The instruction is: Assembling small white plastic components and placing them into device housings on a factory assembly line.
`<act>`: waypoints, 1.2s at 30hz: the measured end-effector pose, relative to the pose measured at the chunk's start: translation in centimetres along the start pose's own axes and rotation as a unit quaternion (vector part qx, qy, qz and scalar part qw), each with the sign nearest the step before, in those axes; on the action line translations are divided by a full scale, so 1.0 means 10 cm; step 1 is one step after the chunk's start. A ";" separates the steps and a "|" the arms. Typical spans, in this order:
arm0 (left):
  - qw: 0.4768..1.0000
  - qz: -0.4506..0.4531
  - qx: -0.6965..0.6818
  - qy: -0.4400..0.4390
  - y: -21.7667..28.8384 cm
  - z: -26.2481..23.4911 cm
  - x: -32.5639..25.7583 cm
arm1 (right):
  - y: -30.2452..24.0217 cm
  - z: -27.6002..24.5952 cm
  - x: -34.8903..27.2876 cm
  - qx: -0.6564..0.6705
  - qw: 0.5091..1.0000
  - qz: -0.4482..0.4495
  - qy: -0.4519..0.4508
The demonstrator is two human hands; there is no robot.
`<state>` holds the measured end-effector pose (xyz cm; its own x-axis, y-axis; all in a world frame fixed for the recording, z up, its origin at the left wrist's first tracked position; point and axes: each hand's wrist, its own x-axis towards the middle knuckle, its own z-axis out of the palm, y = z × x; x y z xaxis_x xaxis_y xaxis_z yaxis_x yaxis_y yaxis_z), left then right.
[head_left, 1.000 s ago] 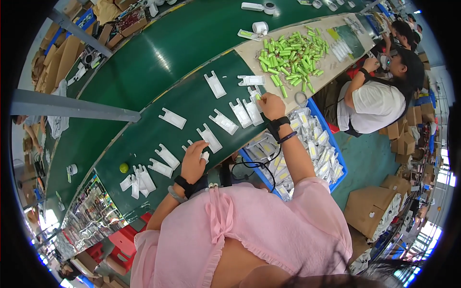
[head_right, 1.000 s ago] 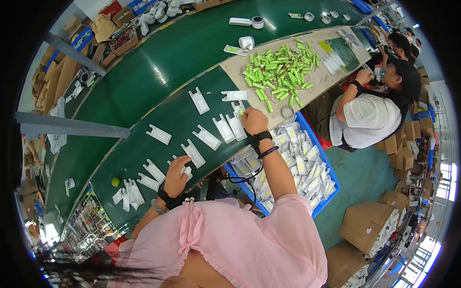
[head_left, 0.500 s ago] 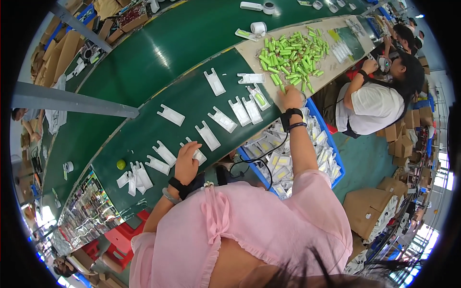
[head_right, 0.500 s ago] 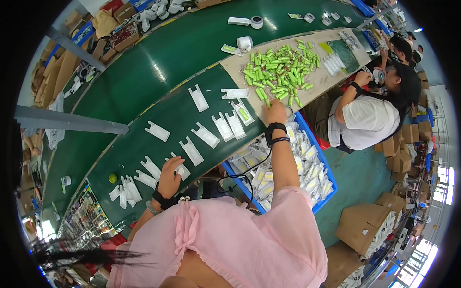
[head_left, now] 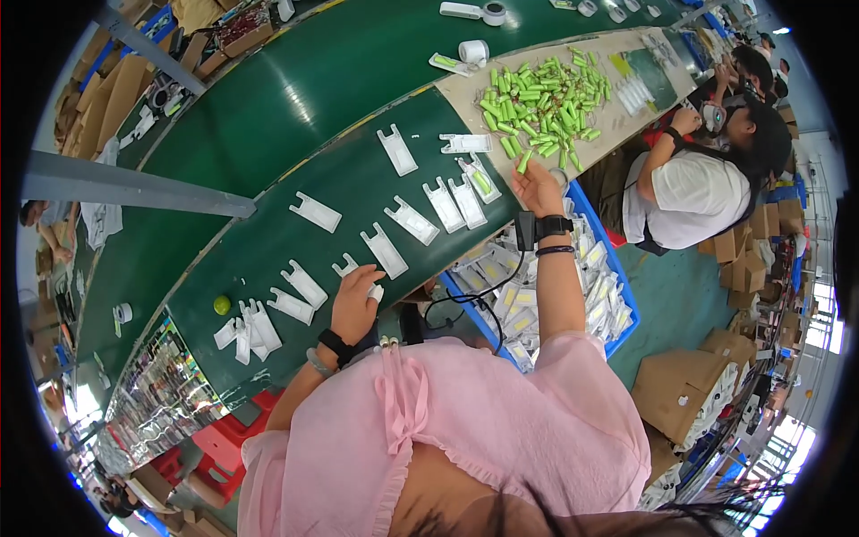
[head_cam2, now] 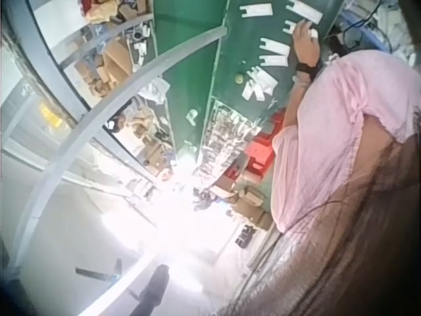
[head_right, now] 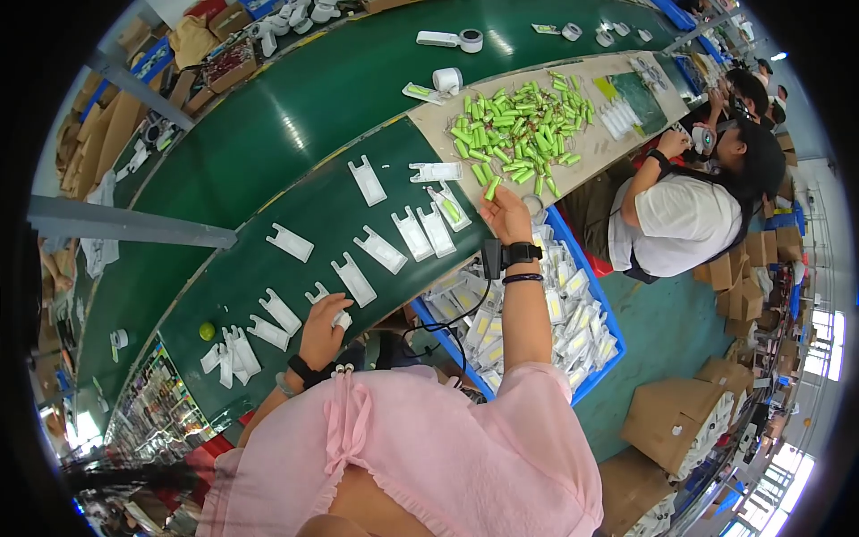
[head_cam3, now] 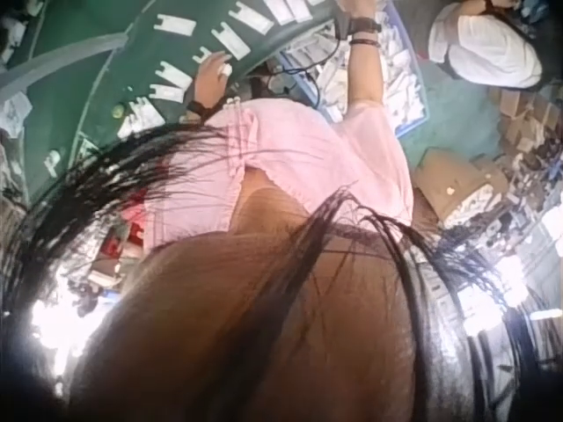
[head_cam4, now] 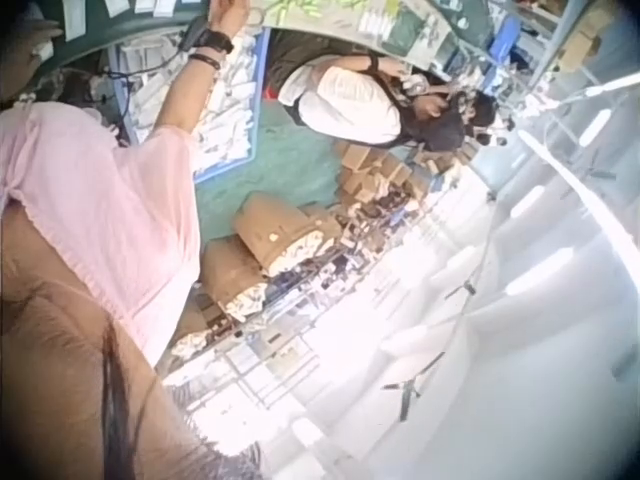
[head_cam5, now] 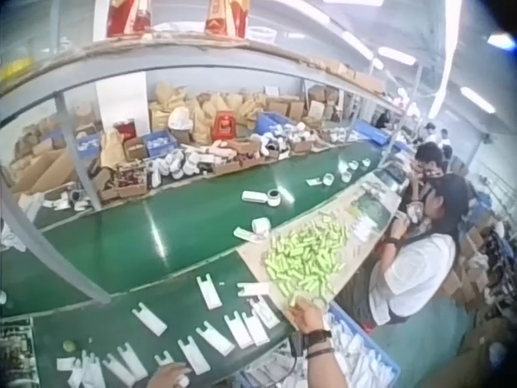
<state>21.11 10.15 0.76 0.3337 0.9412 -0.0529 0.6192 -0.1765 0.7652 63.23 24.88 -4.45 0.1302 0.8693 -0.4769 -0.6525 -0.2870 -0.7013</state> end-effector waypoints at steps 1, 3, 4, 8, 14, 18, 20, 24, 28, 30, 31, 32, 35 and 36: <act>1.000 -0.001 0.000 0.000 0.00 0.01 0.00 | -0.02 0.07 -0.05 -0.020 1.000 -0.013 -0.020; 1.000 0.002 -0.006 -0.003 0.01 0.03 0.00 | -0.02 0.16 -0.15 -0.040 0.998 -0.026 -0.040; 1.000 0.001 -0.005 -0.003 0.01 0.04 -0.01 | -0.01 0.20 -0.20 -0.061 0.996 -0.049 -0.047; 1.000 0.000 -0.003 -0.010 0.03 0.07 -0.03 | 0.03 0.27 -0.29 -0.241 0.966 -0.091 0.021; 1.000 0.008 0.003 -0.007 0.03 0.07 -0.06 | 0.18 0.46 -0.51 -0.360 0.915 -0.184 -0.003; 1.000 0.010 0.002 -0.013 0.05 0.08 -0.04 | 0.17 0.44 -0.43 -0.350 0.923 -0.159 0.002; 1.000 0.015 0.004 -0.013 0.05 0.08 -0.04 | 0.17 0.45 -0.46 -0.393 0.903 -0.176 -0.014; 1.000 0.012 0.005 -0.019 0.06 0.08 -0.10 | 0.27 0.48 -0.58 -0.472 0.865 -0.155 -0.072; 1.000 0.012 0.004 -0.020 0.06 0.08 -0.11 | 0.44 0.56 -0.67 -0.601 0.780 -0.173 -0.027; 1.000 0.015 0.007 -0.021 0.06 0.08 -0.12 | 0.54 0.56 -0.65 -0.614 0.767 -0.187 -0.013; 1.000 0.015 0.007 -0.021 0.06 0.08 -0.12 | 0.58 0.56 -0.64 -0.615 0.766 -0.187 -0.001; 1.000 0.016 0.006 -0.020 0.06 0.08 -0.13 | 0.62 0.56 -0.63 -0.615 0.766 -0.185 0.011; 1.000 0.019 0.008 -0.017 0.03 0.09 -0.16 | 0.70 0.56 -0.59 -0.628 0.754 -0.192 0.004; 1.000 0.023 0.010 -0.015 0.03 0.09 -0.17 | 0.71 0.58 -0.58 -0.628 0.754 -0.193 0.004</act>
<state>21.33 8.23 0.49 0.3830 0.9230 -0.0385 0.6175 -0.2248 0.7537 53.51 20.08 -3.60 0.1381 0.9845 -0.1081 0.6557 -0.1727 -0.7350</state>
